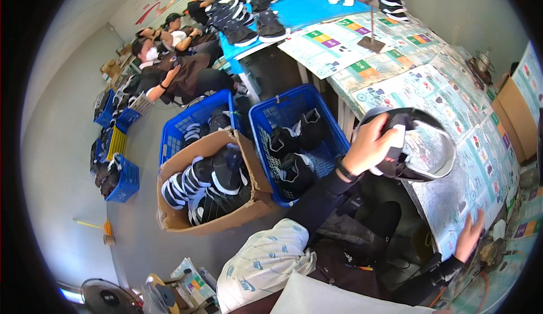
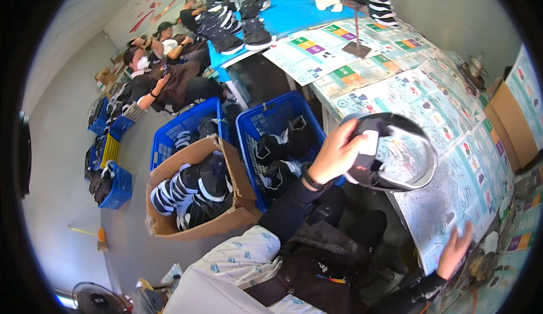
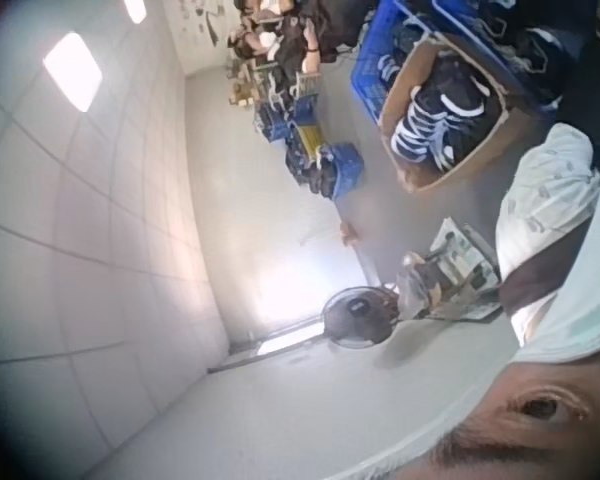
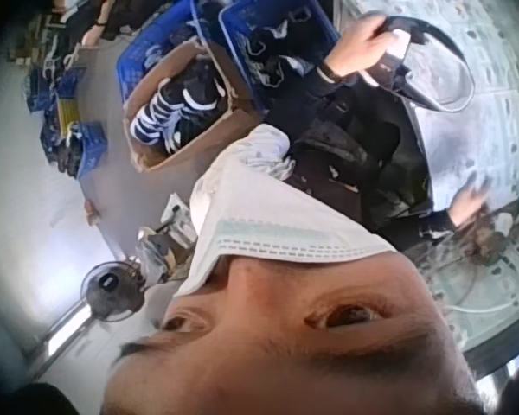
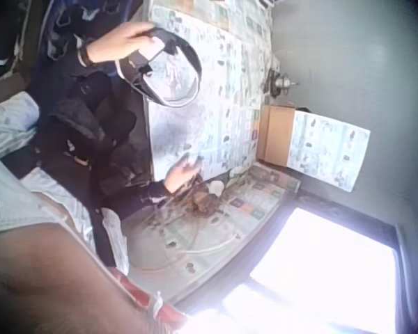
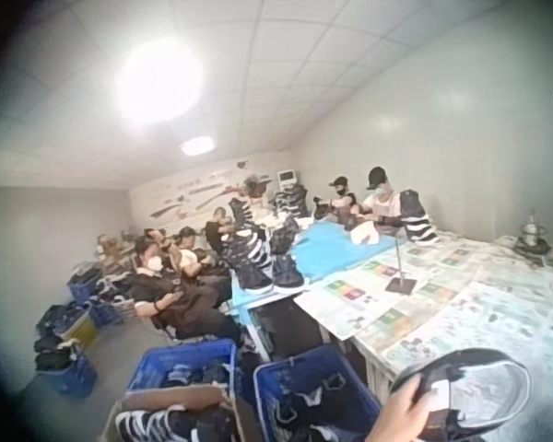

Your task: The person is using a handheld air stapler or specialized stitching tool to attach or secure components of a shoe upper on a workbench.

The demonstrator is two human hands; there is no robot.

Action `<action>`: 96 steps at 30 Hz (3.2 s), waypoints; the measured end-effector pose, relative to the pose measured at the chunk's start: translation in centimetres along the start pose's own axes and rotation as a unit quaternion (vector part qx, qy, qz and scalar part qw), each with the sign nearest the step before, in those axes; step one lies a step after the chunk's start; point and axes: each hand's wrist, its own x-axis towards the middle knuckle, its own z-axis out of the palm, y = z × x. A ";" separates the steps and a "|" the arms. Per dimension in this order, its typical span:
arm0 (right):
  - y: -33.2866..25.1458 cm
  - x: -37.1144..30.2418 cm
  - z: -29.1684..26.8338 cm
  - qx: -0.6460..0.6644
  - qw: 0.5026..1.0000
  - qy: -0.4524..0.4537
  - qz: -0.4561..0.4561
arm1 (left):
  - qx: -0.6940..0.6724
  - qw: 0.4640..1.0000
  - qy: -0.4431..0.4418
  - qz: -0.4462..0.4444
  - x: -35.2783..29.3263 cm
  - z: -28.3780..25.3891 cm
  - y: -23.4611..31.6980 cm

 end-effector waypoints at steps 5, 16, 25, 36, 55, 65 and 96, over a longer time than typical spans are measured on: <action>-13.5 -1.2 7.9 0.142 0.979 -0.122 -0.087 | -0.053 0.996 -0.012 -0.068 -4.3 -3.8 -0.8; -20.2 -2.1 13.9 0.243 0.932 -0.266 -0.045 | -0.144 0.988 0.010 -0.060 -9.7 -9.9 -1.8; -23.3 -3.5 14.0 0.233 0.921 -0.312 -0.016 | -0.153 0.983 0.013 -0.104 -10.8 -12.3 -2.2; -21.3 -2.7 15.4 0.194 0.940 -0.279 0.002 | -0.198 0.968 -0.002 -0.153 -11.1 -11.7 -3.7; -19.6 -3.5 15.8 0.337 0.852 -0.387 0.104 | -0.332 0.906 0.159 -0.207 -11.6 -10.5 -4.9; -19.1 -4.5 16.3 0.448 0.800 -0.361 0.172 | -0.410 0.871 0.185 -0.197 -12.1 -10.3 -6.6; 0.6 -1.5 -2.7 -0.403 0.905 0.064 0.117 | -0.362 0.906 -0.079 -0.204 4.6 -3.3 -2.4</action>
